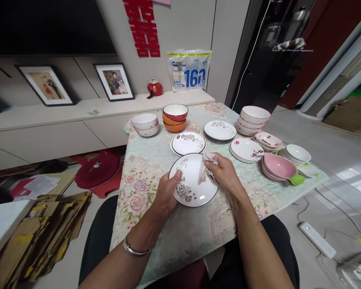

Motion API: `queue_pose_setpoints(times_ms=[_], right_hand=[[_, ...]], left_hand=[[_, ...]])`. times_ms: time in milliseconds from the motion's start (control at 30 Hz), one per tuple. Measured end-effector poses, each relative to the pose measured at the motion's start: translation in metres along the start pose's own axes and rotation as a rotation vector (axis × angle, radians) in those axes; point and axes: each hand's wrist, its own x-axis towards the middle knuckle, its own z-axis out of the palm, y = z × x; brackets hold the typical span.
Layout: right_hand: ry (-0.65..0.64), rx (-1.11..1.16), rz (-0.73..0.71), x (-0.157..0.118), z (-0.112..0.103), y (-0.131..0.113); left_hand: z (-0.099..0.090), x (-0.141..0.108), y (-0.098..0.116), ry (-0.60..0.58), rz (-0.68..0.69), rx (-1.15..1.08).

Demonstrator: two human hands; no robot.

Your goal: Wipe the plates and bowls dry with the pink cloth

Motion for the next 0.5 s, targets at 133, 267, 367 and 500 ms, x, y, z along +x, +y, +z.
queue_pose_setpoints(times_ms=[133, 267, 367, 500], right_hand=[[-0.01, 0.209, 0.185, -0.001, 0.011, 0.004], [-0.092, 0.368, 0.301, -0.005, 0.016, -0.002], [-0.161, 0.472, 0.285, -0.007, 0.011, -0.009], [-0.136, 0.606, 0.242, -0.009, 0.001, -0.016]], left_hand=[[-0.001, 0.003, 0.0, 0.102, 0.047, -0.095], [-0.001, 0.005, -0.002, 0.126, 0.087, -0.155], [0.001, 0.003, -0.002, 0.105, 0.068, -0.164], [0.003, 0.002, -0.001, 0.131, 0.023, -0.145]])
